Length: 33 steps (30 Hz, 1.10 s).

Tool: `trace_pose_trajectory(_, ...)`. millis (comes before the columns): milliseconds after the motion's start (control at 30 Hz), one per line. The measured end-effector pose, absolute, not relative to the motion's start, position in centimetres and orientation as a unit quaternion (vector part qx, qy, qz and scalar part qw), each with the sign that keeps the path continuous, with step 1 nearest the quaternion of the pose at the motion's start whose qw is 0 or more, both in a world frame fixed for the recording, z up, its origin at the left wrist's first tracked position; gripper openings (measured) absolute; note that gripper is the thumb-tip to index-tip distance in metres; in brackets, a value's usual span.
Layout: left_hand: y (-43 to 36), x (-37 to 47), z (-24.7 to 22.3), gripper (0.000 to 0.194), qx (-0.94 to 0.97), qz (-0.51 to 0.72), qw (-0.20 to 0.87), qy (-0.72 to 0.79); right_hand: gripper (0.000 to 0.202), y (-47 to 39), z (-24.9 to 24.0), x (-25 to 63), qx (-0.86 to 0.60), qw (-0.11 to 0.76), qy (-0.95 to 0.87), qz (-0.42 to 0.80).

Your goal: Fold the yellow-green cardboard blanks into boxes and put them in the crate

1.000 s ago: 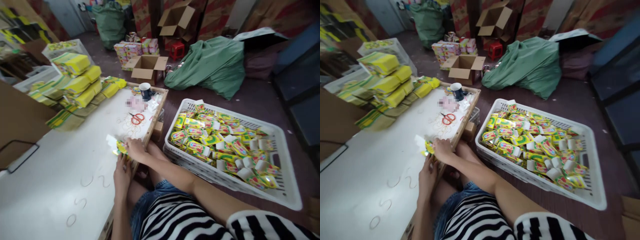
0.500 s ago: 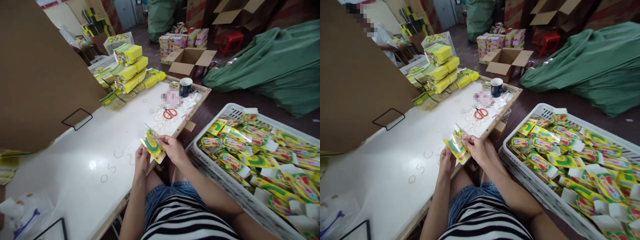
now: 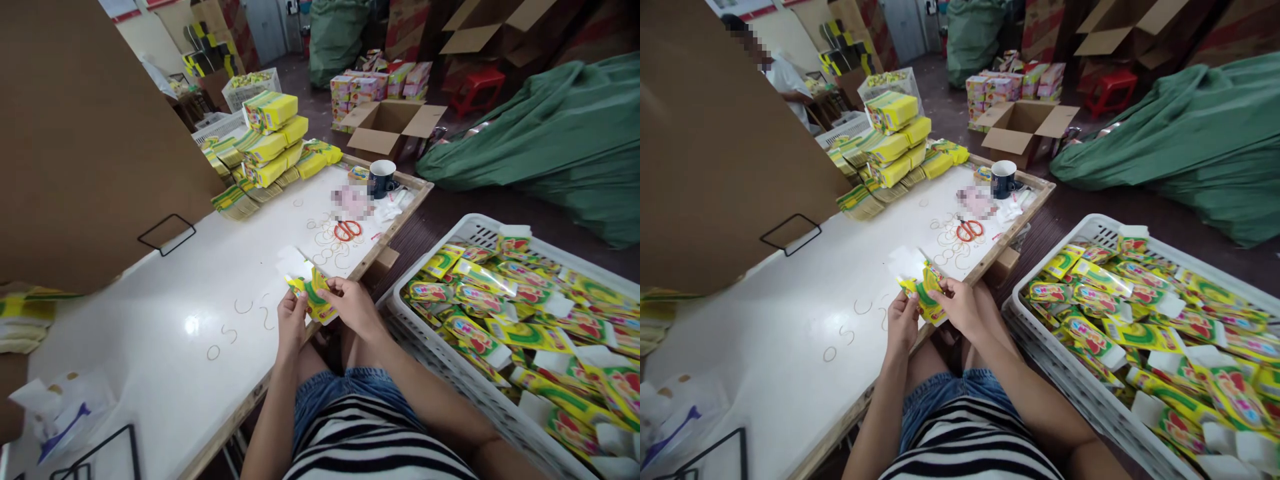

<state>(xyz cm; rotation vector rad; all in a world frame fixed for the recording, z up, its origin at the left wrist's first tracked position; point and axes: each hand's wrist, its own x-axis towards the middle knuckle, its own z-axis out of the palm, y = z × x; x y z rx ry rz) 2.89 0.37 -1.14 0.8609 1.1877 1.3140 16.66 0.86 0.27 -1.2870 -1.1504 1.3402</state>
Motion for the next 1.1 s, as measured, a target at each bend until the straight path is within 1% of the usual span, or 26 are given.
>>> trace_pose_trajectory(167,0.1,2.9,-0.9,0.039,0.382,0.546,0.531,0.523,0.026,0.9,-1.3,15.6,-0.551,0.502,-0.497,0.444)
trace_pose_trajectory(267,-0.7,2.9,-0.1,0.055,0.399,0.542,0.522,0.525,0.023,0.6,-0.9,15.9,-0.533,0.503,-0.519,0.44)
trace_pose_trajectory(400,-1.5,2.5,1.4,0.07,0.433,0.517,0.553,0.489,0.045,0.6,0.2,17.6,-0.448,0.476,-0.57,0.497)
trace_pose_trajectory(467,-1.7,2.0,2.3,0.074,0.447,0.488,0.585,0.469,0.05,0.9,0.5,18.6,-0.396,0.463,-0.588,0.532)
trace_pose_trajectory(533,-1.9,1.6,3.0,0.072,0.454,0.459,0.614,0.454,0.044,1.2,0.8,19.4,-0.348,0.447,-0.596,0.569)
trace_pose_trajectory(633,-2.2,1.3,3.7,0.058,0.458,0.427,0.646,0.438,0.027,1.7,1.2,20.3,-0.301,0.425,-0.601,0.607)
trace_pose_trajectory(700,-2.4,1.4,3.7,0.05,0.455,0.417,0.661,0.427,0.024,1.8,1.5,20.6,-0.303,0.415,-0.614,0.599)
trace_pose_trajectory(767,-2.7,1.6,3.5,0.047,0.451,0.416,0.669,0.419,0.027,1.8,1.7,20.6,-0.317,0.421,-0.634,0.567)
trace_pose_trajectory(800,-2.8,1.7,3.4,0.05,0.449,0.421,0.668,0.419,0.027,1.8,1.7,20.5,-0.323,0.431,-0.637,0.552)
trace_pose_trajectory(867,-2.9,1.8,3.1,0.065,0.444,0.431,0.663,0.421,0.02,1.8,1.6,20.3,-0.329,0.463,-0.62,0.542)
trace_pose_trajectory(900,-2.8,1.8,2.9,0.073,0.444,0.434,0.66,0.424,0.022,1.8,1.5,20.2,-0.329,0.474,-0.605,0.549)
trace_pose_trajectory(933,-2.8,1.8,2.8,0.077,0.446,0.432,0.657,0.427,0.03,1.8,1.4,20.1,-0.33,0.481,-0.592,0.555)
trace_pose_trajectory(967,-2.7,1.8,2.7,0.077,0.451,0.427,0.655,0.43,0.036,1.8,1.3,20.1,-0.332,0.485,-0.59,0.553)
trace_pose_trajectory(1000,-2.7,1.8,2.7,0.072,0.457,0.42,0.652,0.436,0.037,1.9,1.3,20.2,-0.336,0.486,-0.6,0.54)
trace_pose_trajectory(1067,-2.5,1.8,2.7,0.058,0.468,0.414,0.634,0.457,0.027,2.0,1.5,20.6,-0.349,0.481,-0.633,0.496)
trace_pose_trajectory(1100,-2.5,1.9,2.7,0.054,0.473,0.415,0.619,0.469,0.028,2.1,1.6,20.9,-0.357,0.471,-0.646,0.482)
